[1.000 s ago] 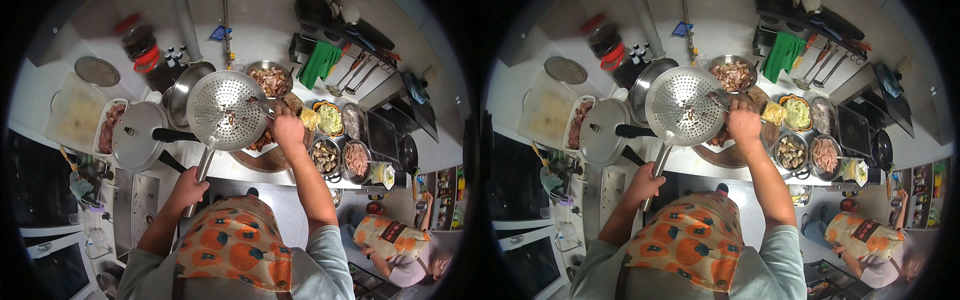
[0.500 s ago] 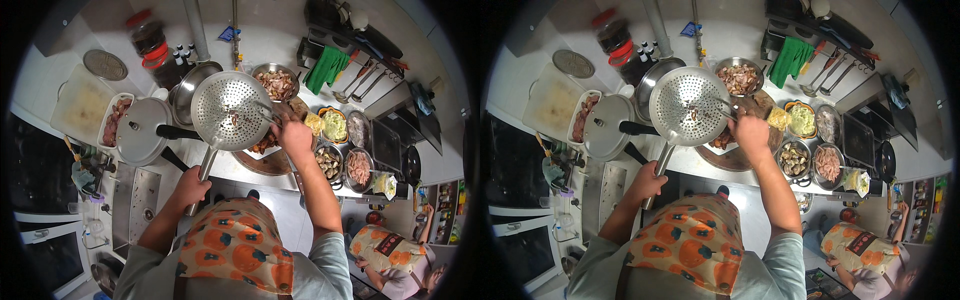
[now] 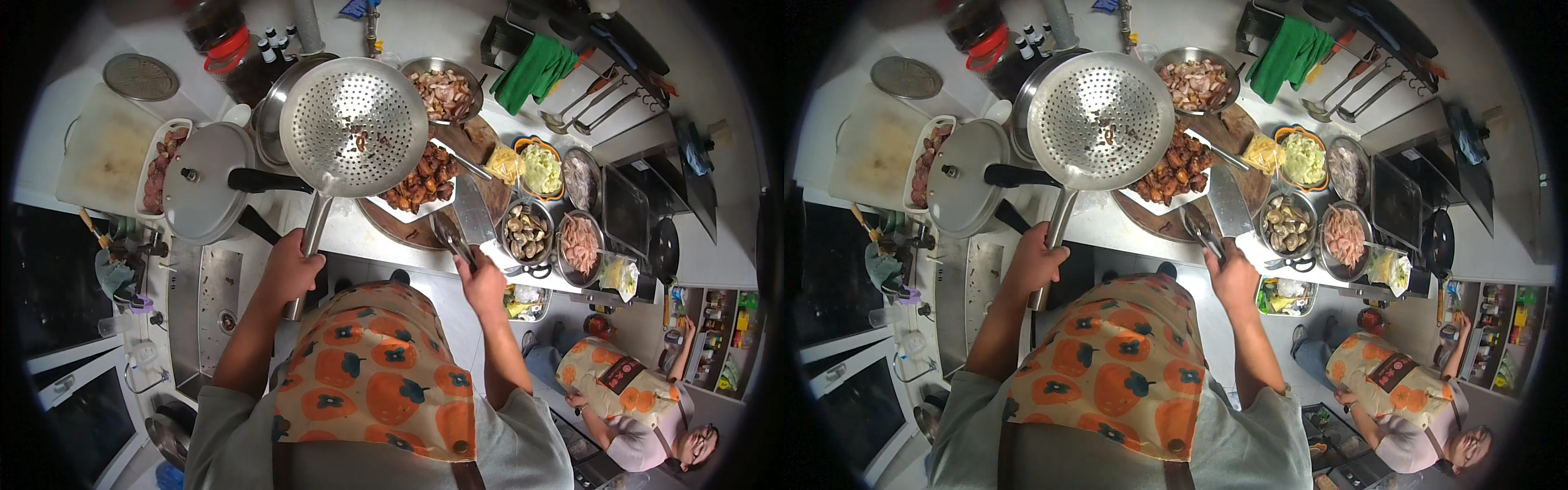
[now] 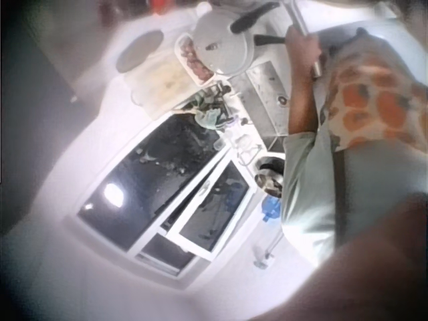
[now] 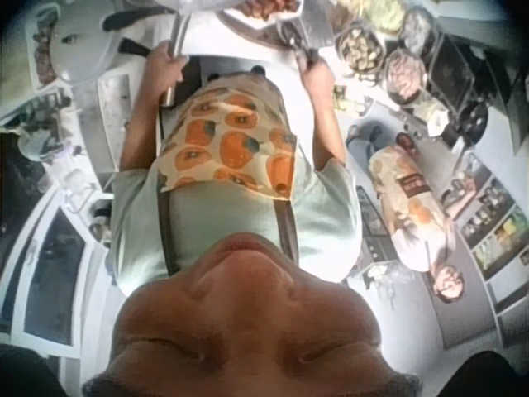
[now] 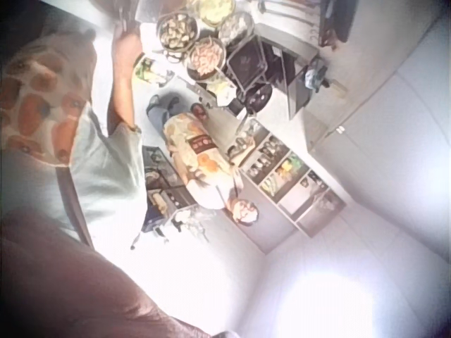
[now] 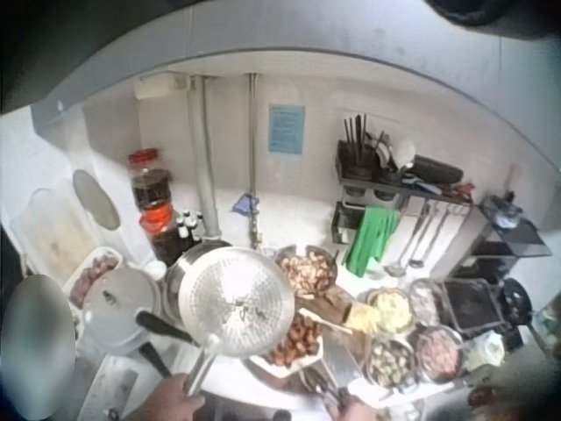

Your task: The person uses tongs to transfer fried chicken pieces from a metal strainer onto a plate. After finishing, the person rinses the strainer and tongs at the sink, then dries hands with a green cloth.

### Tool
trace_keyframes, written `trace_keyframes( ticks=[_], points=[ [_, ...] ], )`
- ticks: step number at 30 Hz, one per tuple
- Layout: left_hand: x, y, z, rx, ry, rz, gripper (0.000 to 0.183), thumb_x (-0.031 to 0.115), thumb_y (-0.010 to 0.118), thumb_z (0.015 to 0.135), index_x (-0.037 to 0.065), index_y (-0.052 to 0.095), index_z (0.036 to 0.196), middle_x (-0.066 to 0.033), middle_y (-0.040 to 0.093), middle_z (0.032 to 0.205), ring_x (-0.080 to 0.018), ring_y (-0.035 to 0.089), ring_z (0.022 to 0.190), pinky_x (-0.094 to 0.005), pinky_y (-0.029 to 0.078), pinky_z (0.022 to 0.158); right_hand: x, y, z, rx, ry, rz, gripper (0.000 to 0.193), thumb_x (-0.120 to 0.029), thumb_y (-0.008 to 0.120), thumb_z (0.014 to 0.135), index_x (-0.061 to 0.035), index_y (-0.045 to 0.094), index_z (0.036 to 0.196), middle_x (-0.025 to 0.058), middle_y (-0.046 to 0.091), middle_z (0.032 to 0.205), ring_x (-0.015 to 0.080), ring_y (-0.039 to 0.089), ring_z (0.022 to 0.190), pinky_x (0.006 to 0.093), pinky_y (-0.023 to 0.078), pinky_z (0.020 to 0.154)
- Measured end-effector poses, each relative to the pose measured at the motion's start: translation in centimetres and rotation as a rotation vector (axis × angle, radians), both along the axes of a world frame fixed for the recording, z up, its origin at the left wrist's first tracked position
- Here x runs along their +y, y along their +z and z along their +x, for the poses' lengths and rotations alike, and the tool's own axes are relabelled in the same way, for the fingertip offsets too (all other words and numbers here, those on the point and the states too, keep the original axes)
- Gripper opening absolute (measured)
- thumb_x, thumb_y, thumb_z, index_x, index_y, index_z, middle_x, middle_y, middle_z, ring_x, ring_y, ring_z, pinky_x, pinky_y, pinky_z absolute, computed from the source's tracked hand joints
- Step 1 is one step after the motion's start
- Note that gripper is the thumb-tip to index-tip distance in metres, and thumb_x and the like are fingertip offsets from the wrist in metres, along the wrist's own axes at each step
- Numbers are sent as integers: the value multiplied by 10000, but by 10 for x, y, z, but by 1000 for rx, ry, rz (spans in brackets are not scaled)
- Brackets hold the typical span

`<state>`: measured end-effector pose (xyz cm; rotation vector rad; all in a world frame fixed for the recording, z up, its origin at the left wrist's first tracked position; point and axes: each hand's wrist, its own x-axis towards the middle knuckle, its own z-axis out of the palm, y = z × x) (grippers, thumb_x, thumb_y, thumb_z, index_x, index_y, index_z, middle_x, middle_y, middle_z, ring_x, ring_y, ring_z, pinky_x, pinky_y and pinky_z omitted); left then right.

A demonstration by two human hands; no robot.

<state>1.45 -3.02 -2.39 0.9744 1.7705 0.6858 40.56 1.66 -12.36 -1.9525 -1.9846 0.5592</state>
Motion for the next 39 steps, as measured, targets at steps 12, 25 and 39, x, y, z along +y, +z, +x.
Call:
trace_keyframes(
  ticks=[12,25,39],
  points=[
    [6,16,-11,-43,-27,26,211,60,696,894,-43,579,1035,-54,595,747,-150,603,488,-327,482,462,19,-124,-113,308,-307,152,625,-374,885,877,-32,555,1282,238,762,921,482,746,842,568,574,743],
    [-8,26,-32,-20,28,28,256,92,712,881,-61,589,1045,-69,600,750,-170,622,503,-344,494,482,22,-149,-128,358,-473,171,399,-130,807,915,-92,588,1247,115,782,976,342,772,866,446,597,820],
    [-3,34,-11,52,1,-11,260,99,718,904,-54,576,1059,-110,620,770,-202,640,510,-368,511,480,-31,214,-96,2103,162,-354,481,-148,800,920,-136,497,1294,-39,482,789,103,470,592,294,412,571]
  ],
)
